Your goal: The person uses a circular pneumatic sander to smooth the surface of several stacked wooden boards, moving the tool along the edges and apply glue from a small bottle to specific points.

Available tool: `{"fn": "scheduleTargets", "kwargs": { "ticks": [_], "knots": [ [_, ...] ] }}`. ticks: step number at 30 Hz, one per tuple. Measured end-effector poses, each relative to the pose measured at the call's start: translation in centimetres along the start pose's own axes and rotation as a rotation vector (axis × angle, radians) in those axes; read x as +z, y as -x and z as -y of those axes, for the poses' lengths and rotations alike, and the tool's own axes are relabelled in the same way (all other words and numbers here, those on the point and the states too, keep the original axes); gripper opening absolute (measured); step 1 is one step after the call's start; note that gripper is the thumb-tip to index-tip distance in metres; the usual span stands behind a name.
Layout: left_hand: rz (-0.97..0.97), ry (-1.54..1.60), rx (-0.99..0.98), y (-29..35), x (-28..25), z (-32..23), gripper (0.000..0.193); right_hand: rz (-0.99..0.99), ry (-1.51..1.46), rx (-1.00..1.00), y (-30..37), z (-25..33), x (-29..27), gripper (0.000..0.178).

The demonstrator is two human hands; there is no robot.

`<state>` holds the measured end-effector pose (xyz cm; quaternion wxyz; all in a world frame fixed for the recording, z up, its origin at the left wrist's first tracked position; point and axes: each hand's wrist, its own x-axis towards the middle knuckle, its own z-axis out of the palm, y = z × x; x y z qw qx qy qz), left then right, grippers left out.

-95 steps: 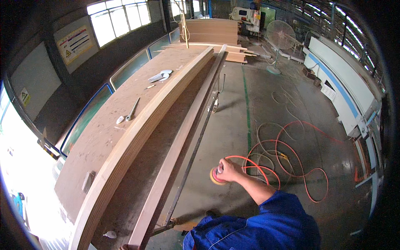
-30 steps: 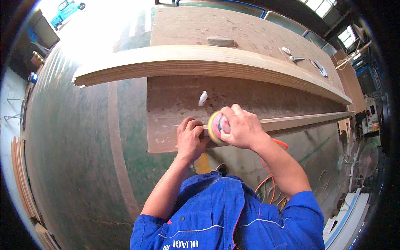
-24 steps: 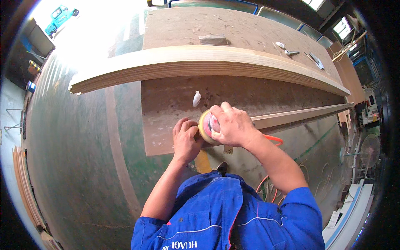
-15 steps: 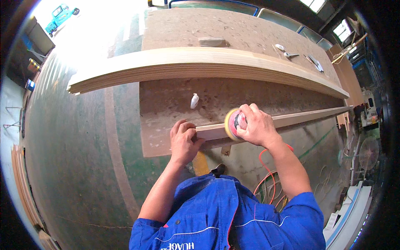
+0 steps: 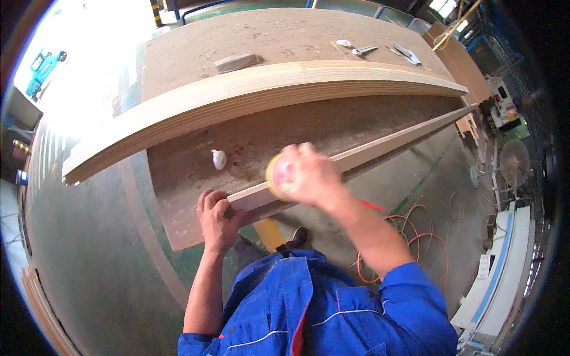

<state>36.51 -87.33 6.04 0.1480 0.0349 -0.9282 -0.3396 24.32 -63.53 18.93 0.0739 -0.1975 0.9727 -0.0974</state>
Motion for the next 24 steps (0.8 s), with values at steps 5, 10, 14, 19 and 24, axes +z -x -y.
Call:
{"fn": "scheduleTargets", "kwargs": {
  "ticks": [5,10,14,19,24],
  "knots": [
    [0.01,-0.006,0.0,-0.1,0.1,-0.2,0.035,-0.146,-0.028,0.26,1.1,-10.3,-1.1,0.048],
    [-0.018,-0.002,0.02,0.0,0.3,0.2,0.038,-0.151,-0.041,0.28,1.1,-9.4,-1.2,0.051],
    [-0.033,-0.012,0.054,-0.3,0.6,0.2,0.038,-0.061,-0.055,0.125,0.9,-0.1,0.5,0.058],
    [-0.053,0.0,0.086,-0.5,0.3,-0.2,0.033,-0.168,-0.05,-0.123,0.2,7.8,2.8,0.031],
    [-0.001,-0.019,0.031,-0.1,-0.2,0.1,0.033,-0.067,-0.036,0.052,0.8,2.9,0.7,0.04]
  ]
}}
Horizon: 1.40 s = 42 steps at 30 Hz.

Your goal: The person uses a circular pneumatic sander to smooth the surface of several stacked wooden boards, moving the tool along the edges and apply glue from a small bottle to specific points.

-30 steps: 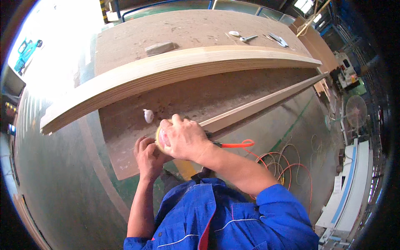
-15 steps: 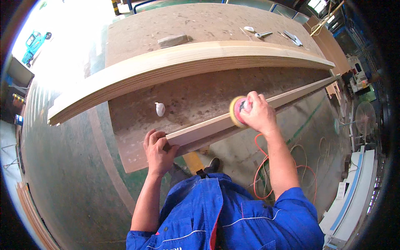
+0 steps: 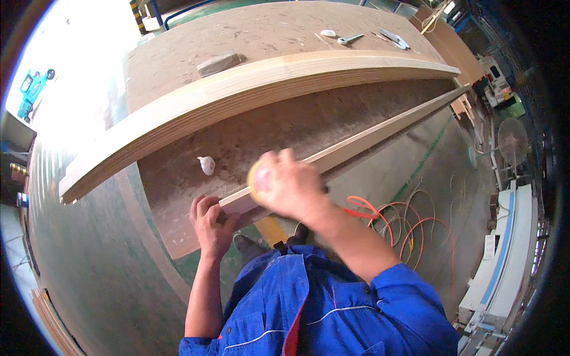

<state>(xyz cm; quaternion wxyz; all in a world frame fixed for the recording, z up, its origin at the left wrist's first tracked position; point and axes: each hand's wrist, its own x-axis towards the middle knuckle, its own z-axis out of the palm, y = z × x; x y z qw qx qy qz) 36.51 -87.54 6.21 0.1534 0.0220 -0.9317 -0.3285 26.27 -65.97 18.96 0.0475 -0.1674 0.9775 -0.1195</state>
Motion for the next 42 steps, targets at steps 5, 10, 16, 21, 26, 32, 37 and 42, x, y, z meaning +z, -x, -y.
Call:
{"fn": "scheduleTargets", "kwargs": {
  "ticks": [5,10,16,21,26,32,37,42],
  "knots": [
    [0.001,-0.005,0.007,-0.2,0.1,-0.3,0.033,-0.105,0.056,0.342,-0.4,-13.0,-2.3,0.046],
    [-0.006,0.04,0.008,-0.5,0.3,-0.6,0.033,-0.097,-0.007,0.323,-0.4,-12.5,-2.6,0.048],
    [0.018,-0.01,-0.003,-0.4,0.3,-0.7,0.031,-0.014,-0.01,-0.022,0.9,-1.7,0.4,0.051],
    [0.023,0.0,-0.045,-0.1,0.2,-0.5,0.031,-0.008,-0.041,0.214,-0.8,-9.4,-2.0,0.051],
    [0.025,-0.012,-0.032,-0.4,0.3,-1.1,0.032,-0.107,0.013,0.513,-2.9,-26.4,-5.9,0.041],
    [0.03,-0.004,-0.026,-0.2,0.4,0.0,0.033,-0.116,0.035,0.502,-3.4,-32.5,-7.6,0.047],
    [0.048,-0.05,-0.038,-0.2,0.1,-0.3,0.033,-0.035,-0.012,0.324,-2.3,-18.4,-4.3,0.049],
    [0.034,-0.024,-0.045,-0.4,0.5,-0.9,0.033,-0.045,-0.026,-0.094,-0.6,-3.6,0.4,0.028]
  ]
}}
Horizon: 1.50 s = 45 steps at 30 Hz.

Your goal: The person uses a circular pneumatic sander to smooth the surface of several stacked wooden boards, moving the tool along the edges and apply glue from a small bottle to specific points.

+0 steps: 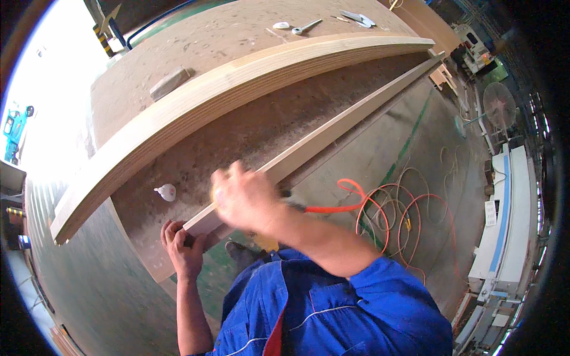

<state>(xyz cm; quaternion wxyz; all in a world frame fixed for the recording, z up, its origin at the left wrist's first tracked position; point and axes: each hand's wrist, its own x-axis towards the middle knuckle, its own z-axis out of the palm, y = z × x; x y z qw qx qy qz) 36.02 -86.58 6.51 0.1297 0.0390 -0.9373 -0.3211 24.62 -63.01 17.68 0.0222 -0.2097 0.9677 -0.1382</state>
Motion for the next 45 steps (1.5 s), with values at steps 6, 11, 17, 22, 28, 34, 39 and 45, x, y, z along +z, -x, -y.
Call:
{"fn": "scheduleTargets", "kwargs": {
  "ticks": [6,11,17,22,28,34,39,45],
  "knots": [
    [0.013,0.003,0.015,-0.3,-0.1,0.0,0.033,0.023,0.05,-0.032,0.0,1.2,0.5,0.033],
    [-0.035,0.064,0.03,0.1,0.1,0.8,0.031,0.037,0.03,0.404,-0.4,-12.2,-5.1,0.04],
    [0.003,-0.013,0.022,-0.1,-0.2,0.3,0.036,-0.435,-0.172,0.646,7.8,-32.9,-5.1,0.048],
    [-0.014,-0.032,0.047,0.1,-0.4,1.0,0.042,-0.513,-0.268,0.748,17.0,-32.5,-1.1,0.042],
    [0.109,0.069,-0.065,-1.6,-1.1,-0.8,0.045,-0.453,-0.474,0.914,24.9,-29.4,6.2,0.031],
    [0.35,-0.271,0.141,-5.2,-1.5,-4.1,0.039,-0.519,-0.611,0.947,29.8,-29.1,11.0,0.033],
    [0.375,-0.251,0.171,-7.7,3.4,-9.5,0.042,-0.453,-0.58,0.977,29.3,-29.0,8.8,0.035],
    [0.35,-0.272,0.152,-9.4,10.8,-17.3,0.042,-0.363,-0.377,0.788,25.0,-29.3,3.0,0.048]
  ]
}}
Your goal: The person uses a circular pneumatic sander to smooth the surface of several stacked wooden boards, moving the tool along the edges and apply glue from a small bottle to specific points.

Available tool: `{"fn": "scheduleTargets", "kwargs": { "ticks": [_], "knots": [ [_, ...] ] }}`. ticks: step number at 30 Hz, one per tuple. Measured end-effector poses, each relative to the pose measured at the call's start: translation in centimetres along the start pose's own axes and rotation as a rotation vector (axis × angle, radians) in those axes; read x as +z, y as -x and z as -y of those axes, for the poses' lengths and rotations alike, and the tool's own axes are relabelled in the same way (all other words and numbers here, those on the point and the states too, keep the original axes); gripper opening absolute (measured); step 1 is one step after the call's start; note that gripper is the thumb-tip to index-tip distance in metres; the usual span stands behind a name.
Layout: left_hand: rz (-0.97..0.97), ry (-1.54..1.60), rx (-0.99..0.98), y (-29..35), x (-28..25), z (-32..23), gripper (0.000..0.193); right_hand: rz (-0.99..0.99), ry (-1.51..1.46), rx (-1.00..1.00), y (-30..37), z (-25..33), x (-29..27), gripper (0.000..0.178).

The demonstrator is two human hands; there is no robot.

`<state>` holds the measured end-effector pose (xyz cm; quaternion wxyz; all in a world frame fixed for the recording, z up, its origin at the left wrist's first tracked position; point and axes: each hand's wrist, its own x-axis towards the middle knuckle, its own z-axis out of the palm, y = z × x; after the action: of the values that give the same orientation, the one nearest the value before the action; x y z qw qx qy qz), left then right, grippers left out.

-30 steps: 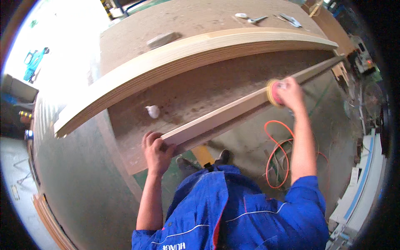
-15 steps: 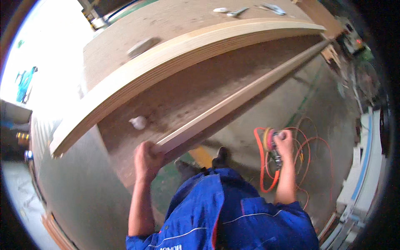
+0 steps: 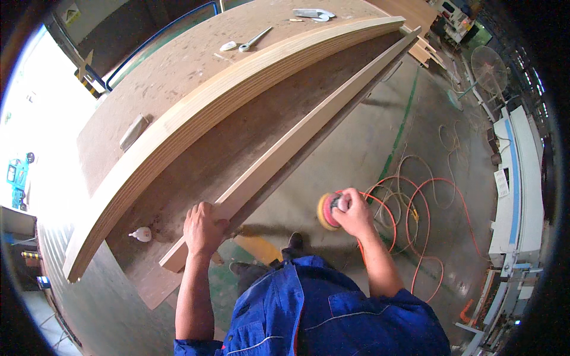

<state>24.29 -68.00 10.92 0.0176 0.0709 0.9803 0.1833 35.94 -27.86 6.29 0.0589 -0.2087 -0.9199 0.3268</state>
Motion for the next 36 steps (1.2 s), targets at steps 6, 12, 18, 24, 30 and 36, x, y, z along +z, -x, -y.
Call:
{"fn": "scheduleTargets", "kwargs": {
  "ticks": [6,12,18,24,30,36],
  "knots": [
    [-0.111,0.018,-0.06,-0.1,1.9,-1.6,0.04,0.02,0.077,-0.454,-5.0,13.1,-0.5,0.054],
    [-0.088,0.009,-0.024,-0.1,1.9,-1.7,0.041,0.013,0.321,-0.797,-7.3,22.2,3.7,0.035],
    [-0.095,0.002,-0.062,-0.7,2.2,-2.1,0.042,0.211,0.302,-0.669,-9.9,23.0,2.9,0.029],
    [-0.119,-0.007,-0.105,-0.5,2.3,-2.7,0.045,0.25,0.413,-0.489,-19.3,19.2,-1.1,0.044],
    [-0.077,-0.042,-0.135,-1.0,2.2,-2.3,0.046,0.177,0.552,-0.342,-32.6,11.3,-7.7,0.051],
    [-0.001,-0.093,-0.219,-0.4,1.8,-2.0,0.048,0.087,0.519,-0.232,-47.5,1.6,-13.5,0.043]
  ]
}}
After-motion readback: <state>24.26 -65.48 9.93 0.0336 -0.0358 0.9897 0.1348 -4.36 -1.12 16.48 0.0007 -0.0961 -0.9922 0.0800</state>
